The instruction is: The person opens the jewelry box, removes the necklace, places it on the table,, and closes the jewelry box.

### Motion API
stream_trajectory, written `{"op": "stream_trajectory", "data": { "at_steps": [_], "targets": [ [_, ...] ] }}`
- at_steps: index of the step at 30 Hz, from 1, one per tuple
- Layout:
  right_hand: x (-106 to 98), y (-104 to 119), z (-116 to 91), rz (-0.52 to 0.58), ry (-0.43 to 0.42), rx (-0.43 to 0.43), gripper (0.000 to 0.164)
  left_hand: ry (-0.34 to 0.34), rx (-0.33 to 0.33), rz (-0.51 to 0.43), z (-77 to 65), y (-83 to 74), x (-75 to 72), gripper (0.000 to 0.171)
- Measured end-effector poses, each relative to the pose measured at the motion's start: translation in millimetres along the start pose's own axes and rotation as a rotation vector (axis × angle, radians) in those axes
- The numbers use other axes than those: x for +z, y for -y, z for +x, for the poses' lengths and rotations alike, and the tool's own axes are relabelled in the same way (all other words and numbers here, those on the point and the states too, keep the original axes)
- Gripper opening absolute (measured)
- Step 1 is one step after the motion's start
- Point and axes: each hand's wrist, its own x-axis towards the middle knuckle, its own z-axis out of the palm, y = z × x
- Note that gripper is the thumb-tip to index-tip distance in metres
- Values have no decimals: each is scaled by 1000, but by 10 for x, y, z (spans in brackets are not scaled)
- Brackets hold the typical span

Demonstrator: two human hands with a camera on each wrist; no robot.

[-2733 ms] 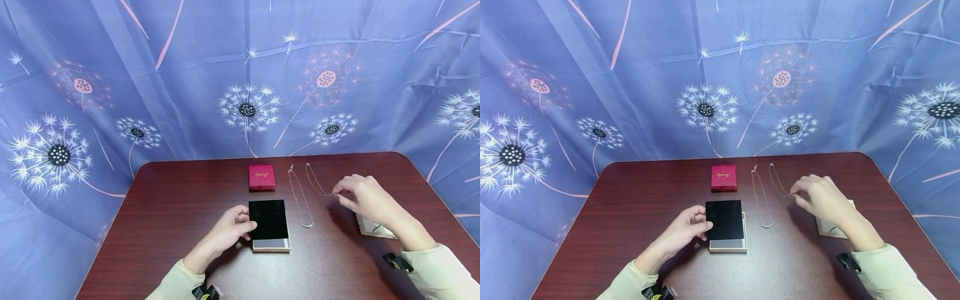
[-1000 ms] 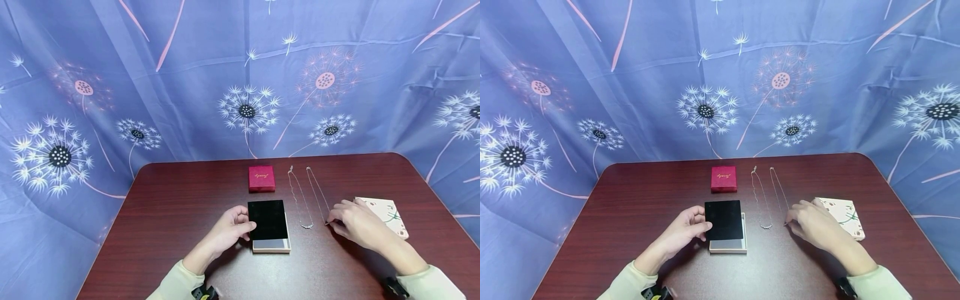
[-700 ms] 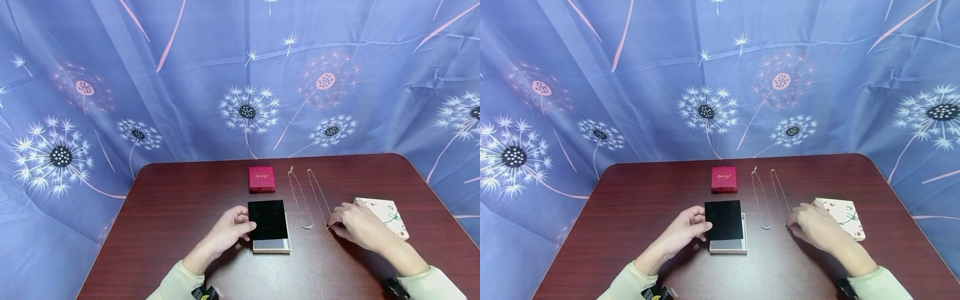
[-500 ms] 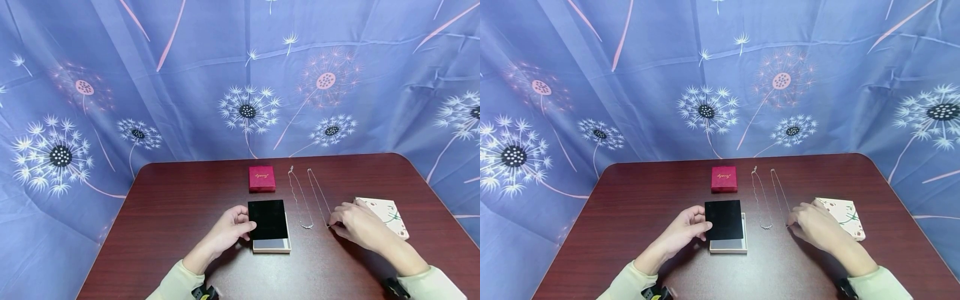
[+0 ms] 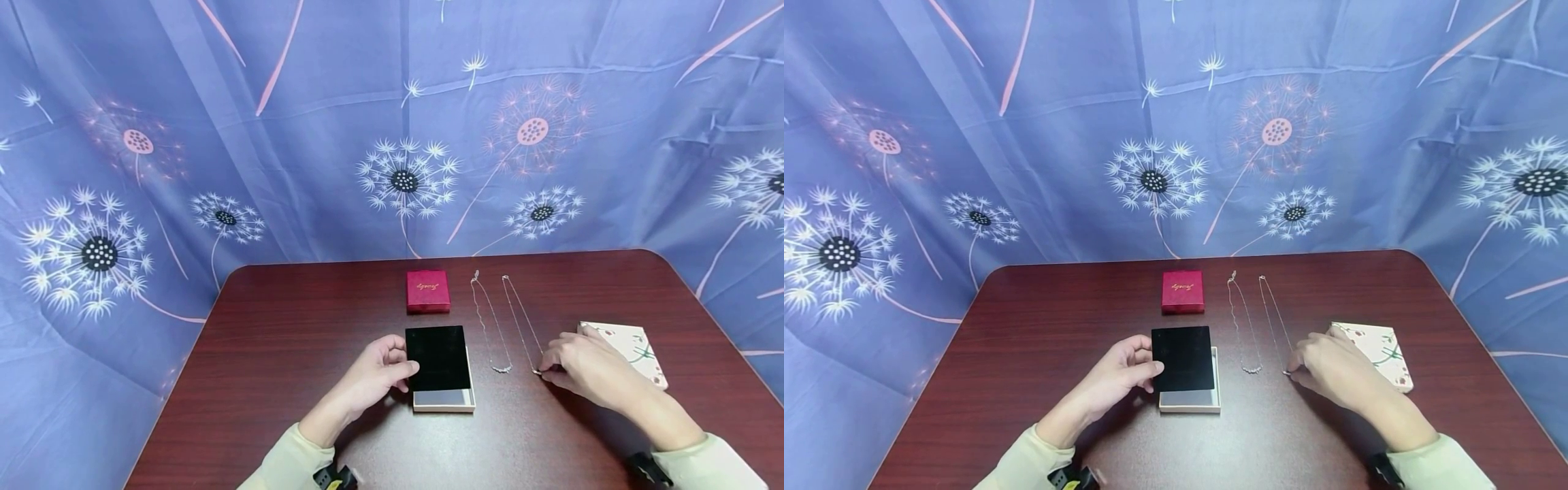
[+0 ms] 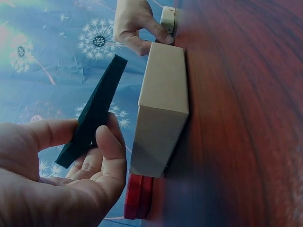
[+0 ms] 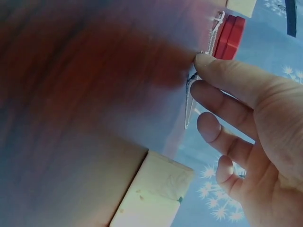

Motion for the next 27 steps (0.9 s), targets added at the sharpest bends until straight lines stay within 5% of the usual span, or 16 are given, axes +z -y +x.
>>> {"op": "stream_trajectory", "data": {
  "at_steps": [6,17,27],
  "targets": [
    [-5,-6,-2,-6,-17,-36,29,-5,-3,-1,-3,-14,4,19],
    [-128,37,65,32,-44,38,22,-1,1,-4,-9,-25,9,18],
    [-253,279,245,430,-24,243,19,-4,0,-1,2,-40,25,20]
  ]
}}
